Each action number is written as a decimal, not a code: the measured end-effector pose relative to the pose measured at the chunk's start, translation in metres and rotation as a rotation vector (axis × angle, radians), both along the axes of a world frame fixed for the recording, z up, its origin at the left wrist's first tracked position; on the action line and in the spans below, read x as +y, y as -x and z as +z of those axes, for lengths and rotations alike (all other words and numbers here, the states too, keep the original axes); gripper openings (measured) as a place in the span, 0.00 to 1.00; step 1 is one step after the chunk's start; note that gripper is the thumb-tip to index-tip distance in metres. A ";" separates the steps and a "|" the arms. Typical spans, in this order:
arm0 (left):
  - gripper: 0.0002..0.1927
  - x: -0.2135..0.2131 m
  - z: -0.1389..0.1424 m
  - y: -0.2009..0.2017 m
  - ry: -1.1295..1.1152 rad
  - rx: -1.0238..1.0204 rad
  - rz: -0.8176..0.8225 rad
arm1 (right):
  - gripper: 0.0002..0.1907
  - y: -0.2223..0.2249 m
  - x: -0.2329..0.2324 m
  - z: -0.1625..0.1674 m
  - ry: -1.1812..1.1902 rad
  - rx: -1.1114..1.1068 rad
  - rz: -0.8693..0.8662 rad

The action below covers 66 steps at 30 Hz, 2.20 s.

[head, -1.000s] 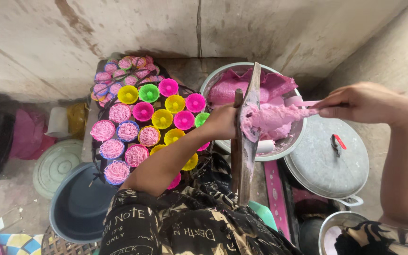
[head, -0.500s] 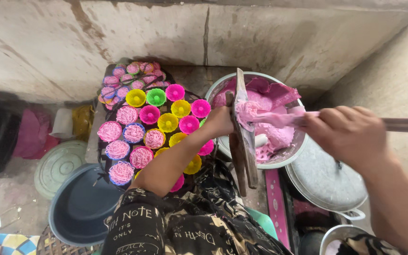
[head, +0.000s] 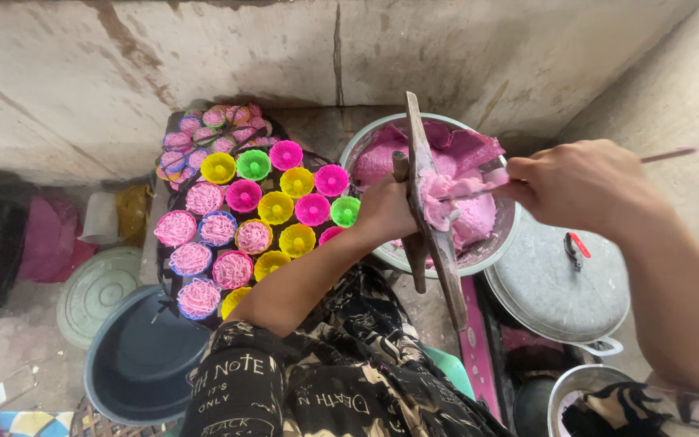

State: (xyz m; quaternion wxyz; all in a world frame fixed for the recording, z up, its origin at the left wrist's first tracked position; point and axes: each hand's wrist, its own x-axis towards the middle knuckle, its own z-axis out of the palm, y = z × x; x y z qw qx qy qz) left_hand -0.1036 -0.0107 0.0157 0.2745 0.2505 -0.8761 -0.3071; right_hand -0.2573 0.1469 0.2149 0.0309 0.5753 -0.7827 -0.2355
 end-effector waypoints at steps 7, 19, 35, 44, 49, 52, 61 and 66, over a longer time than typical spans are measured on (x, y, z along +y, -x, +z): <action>0.17 -0.026 -0.031 0.009 -0.141 -0.140 -0.038 | 0.03 -0.029 0.002 -0.055 0.449 0.350 0.848; 0.23 -0.063 -0.090 0.028 -0.417 0.266 0.022 | 0.07 0.013 0.033 -0.155 1.221 -1.341 -0.139; 0.19 -0.058 -0.085 0.019 -0.157 0.065 -0.088 | 0.13 -0.012 0.034 -0.164 1.327 -0.651 0.062; 0.16 -0.085 -0.085 0.005 -0.375 -0.029 0.034 | 0.13 -0.017 0.040 -0.188 1.206 -0.853 0.179; 0.14 -0.066 -0.078 0.010 0.006 0.110 -0.237 | 0.13 0.002 0.016 -0.197 1.337 -0.627 0.116; 0.13 -0.067 -0.077 0.010 -0.060 0.038 -0.192 | 0.13 -0.005 0.015 -0.203 1.314 -0.541 0.215; 0.15 -0.090 -0.095 -0.013 -0.535 0.333 -0.413 | 0.12 0.008 0.032 -0.217 1.153 -0.984 -0.015; 0.18 -0.083 -0.082 -0.030 -0.395 0.279 -0.344 | 0.11 0.026 0.027 -0.218 1.089 -1.148 0.004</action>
